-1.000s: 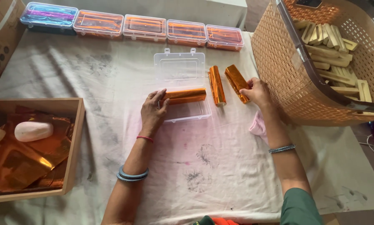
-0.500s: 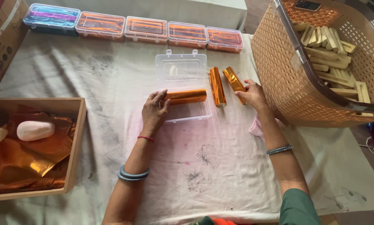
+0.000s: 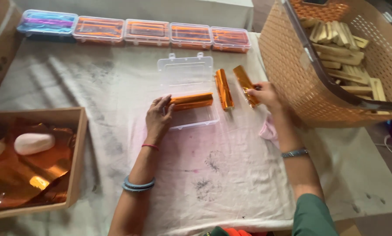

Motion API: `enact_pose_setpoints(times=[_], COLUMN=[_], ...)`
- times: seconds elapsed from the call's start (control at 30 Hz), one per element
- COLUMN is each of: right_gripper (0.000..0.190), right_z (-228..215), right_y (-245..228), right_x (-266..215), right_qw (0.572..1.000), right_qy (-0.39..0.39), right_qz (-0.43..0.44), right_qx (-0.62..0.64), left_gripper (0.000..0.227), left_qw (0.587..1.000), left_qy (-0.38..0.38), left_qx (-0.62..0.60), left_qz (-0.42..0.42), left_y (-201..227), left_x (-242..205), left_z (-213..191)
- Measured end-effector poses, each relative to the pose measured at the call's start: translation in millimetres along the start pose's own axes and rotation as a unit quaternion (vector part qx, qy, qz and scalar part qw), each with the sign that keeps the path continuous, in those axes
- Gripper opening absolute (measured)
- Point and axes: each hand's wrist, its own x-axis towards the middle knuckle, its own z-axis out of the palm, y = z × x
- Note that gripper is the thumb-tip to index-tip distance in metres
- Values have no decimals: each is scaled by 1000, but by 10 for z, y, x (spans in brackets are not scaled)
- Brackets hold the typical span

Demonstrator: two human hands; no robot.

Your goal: The person wipes a clear plastic container with a pink cloth, then places several orange-wrapped rectangular items into the container and closes the lid. The person also handles a pink cloth and wipes the container's interior and exterior surfaces.

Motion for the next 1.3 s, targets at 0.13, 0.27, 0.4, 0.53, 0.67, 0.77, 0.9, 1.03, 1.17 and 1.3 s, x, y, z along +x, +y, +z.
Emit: enact_pose_setpoints(times=[0.13,0.27,0.4,0.53,0.67,0.77,0.9,1.03,1.17,1.3], right_gripper=[45,57,63,61,55,53,47,43,41,47], right_z=[-182,-205,227,563,793,902,1005,1066,1128,1112], right_y=[-567,-1228,-1625,-1811,-1830,-1815,-1884,-1872,-1698,-1664], right_x=[-355,-643,-676,-550,-383,-357,-602,-795,-855,-898], right_qw=[973,950,886,863,848,878,882,875,865,866], right_qy=[-68,-213,-385,-462,-505,-440,-372,-254,-151,-123], right_qz=[-53,-102,-169,-160,-132,-187,-255,-332,-399,-422], right_qx=[215,204,196,124,96,-33,-136,-245,-264,-239], left_gripper=[33,32,37,63,86,91,82,69,91,88], left_qw=[1000,1000,1000,997,982,984,989,994,989,990], left_qy=[16,-1,-7,-34,-86,-93,-92,-96,-105,-111], left_qx=[-5,-22,-27,-66,-161,-146,-112,-43,-1,-33], left_qz=[6,3,0,28,-56,-47,-19,22,105,84], left_y=[-24,-8,-94,-75,-28,-65,0,26,-65,-42], left_x=[10,13,24,48,79,83,62,52,58,46], left_z=[14,10,30,-45,-112,-106,-134,-191,-169,-151])
